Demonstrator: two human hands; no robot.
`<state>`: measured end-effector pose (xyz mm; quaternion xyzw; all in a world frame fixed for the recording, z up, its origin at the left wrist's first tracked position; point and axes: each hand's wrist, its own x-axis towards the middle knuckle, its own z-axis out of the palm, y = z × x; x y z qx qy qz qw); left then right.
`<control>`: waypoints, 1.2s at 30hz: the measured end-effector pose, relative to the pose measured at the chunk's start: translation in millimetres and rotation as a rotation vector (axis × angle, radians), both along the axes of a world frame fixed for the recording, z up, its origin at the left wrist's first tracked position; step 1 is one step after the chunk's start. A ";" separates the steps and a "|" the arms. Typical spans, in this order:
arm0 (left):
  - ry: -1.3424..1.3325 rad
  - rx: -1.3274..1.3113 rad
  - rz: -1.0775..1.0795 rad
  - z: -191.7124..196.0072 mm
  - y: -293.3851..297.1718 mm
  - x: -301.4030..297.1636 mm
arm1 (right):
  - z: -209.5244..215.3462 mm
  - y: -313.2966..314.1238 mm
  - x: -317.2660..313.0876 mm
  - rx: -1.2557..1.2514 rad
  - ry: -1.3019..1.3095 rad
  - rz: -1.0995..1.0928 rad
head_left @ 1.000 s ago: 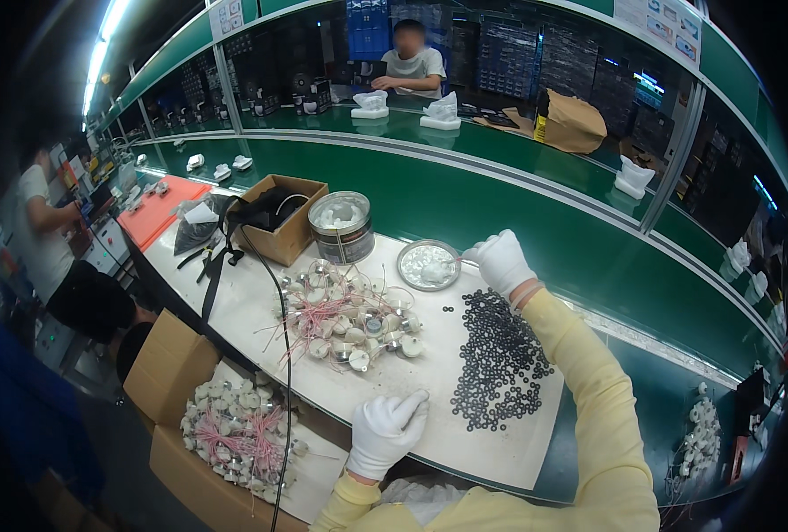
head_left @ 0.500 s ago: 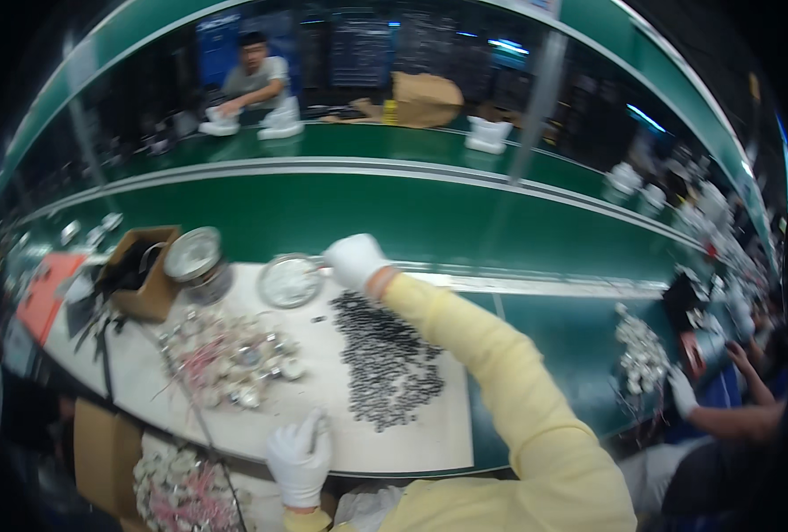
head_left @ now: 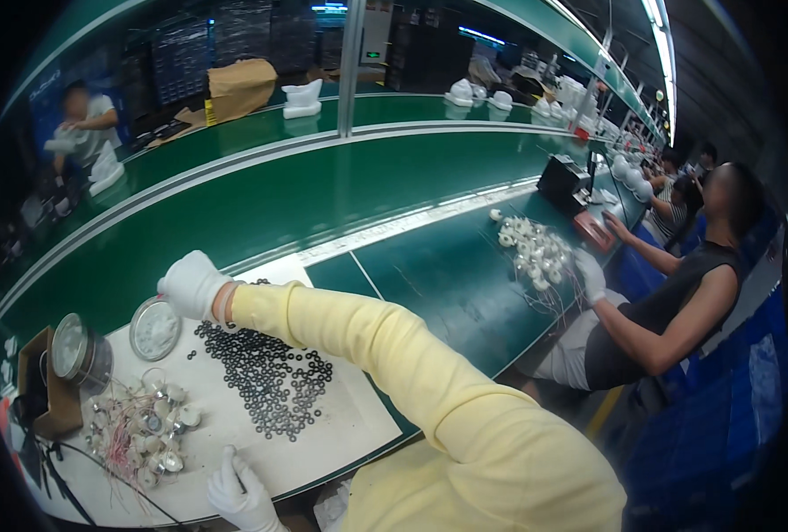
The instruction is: The person scoops a white paste from a metal can using a red stick and applies it to small black circular components on a table. The person repeatedly transfers the paste to a small metal dish and uses the stick to coat the components one by one.
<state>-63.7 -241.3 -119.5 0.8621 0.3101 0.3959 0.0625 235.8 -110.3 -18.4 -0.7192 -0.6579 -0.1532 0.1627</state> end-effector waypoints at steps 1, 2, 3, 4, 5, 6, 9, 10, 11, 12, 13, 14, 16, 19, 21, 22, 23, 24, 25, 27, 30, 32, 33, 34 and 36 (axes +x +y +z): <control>0.008 -0.017 -0.003 -3.0 0.9 -1.6 | 1.6 -4.8 -0.4 0.016 0.080 0.017; 0.013 -0.028 0.000 -4.5 2.8 -2.7 | 3.2 -7.4 0.2 0.037 0.156 0.039; -0.001 -0.002 -0.028 -5.1 4.6 -3.7 | 0.6 -8.0 -0.4 0.186 0.313 0.101; -0.015 0.025 -0.054 -5.5 6.4 -5.1 | 0.6 -6.3 -3.9 0.217 0.662 0.174; -0.030 0.052 -0.086 -4.4 8.0 -3.9 | 5.7 -4.9 -7.4 0.250 1.008 0.244; -0.001 0.053 -0.071 0.1 7.3 -0.2 | 11.5 -6.3 -7.1 0.287 1.347 0.303; 0.121 0.011 0.015 18.9 0.2 -1.0 | 32.7 -16.7 -13.5 0.246 1.788 0.458; 0.176 -0.033 0.061 23.2 -2.5 -3.2 | 40.8 -23.4 -17.5 0.231 1.874 0.494; 0.230 -0.077 0.105 24.6 -3.7 -3.0 | 47.4 -31.3 -22.1 0.244 1.897 0.531; 0.261 0.066 0.176 10.3 -0.3 -5.4 | 53.5 -41.0 -27.0 0.261 1.916 0.568; 0.288 0.211 0.241 -15.0 6.2 -11.1 | 59.1 -52.8 -28.6 0.283 1.932 0.603; 0.313 0.357 0.311 -29.3 11.0 -13.1 | 63.2 -64.5 -29.6 0.289 1.913 0.612; 0.107 0.034 0.095 9.9 0.4 -0.6 | 67.5 -97.9 -23.3 0.316 1.873 0.599; 0.260 0.194 0.082 -5.7 11.7 -13.8 | 70.0 -153.9 -13.6 0.284 1.796 0.493; 0.271 0.242 0.085 -17.5 16.6 -11.6 | 70.4 -200.0 -8.1 0.284 1.749 0.356; 0.178 0.126 0.067 -13.9 11.8 -10.5 | 68.1 -221.5 -6.0 0.286 1.734 0.276; 0.085 0.006 0.045 -8.8 5.5 -9.4 | 65.5 -244.3 -3.4 0.290 1.715 0.192; -0.003 -0.114 0.027 -3.4 1.2 -10.3 | 57.6 -267.0 0.6 0.307 1.681 0.143; -0.017 -0.085 -0.002 8.1 -2.1 -6.4 | 54.7 -290.6 0.5 0.333 1.732 0.060; -0.017 -0.064 0.007 7.7 -3.6 -7.2 | 43.7 -338.3 -0.1 0.434 1.928 -0.058; -0.002 -0.053 0.046 -7.6 -2.3 -11.2 | -5.0 -391.3 -13.7 0.938 2.261 0.208; 0.010 -0.046 0.058 -12.0 -1.0 -11.8 | -15.2 -409.4 -15.0 1.018 2.286 0.220; 0.010 -0.047 0.066 -13.8 -3.1 -14.5 | -18.3 -414.8 -14.6 0.978 2.251 0.141; 0.012 -0.046 0.074 -14.7 -2.2 -15.1 | -19.0 -416.8 -14.4 0.935 2.215 0.064; 0.014 -0.048 0.087 -15.8 -0.9 -16.5 | -12.3 -416.5 -10.4 0.987 2.214 0.127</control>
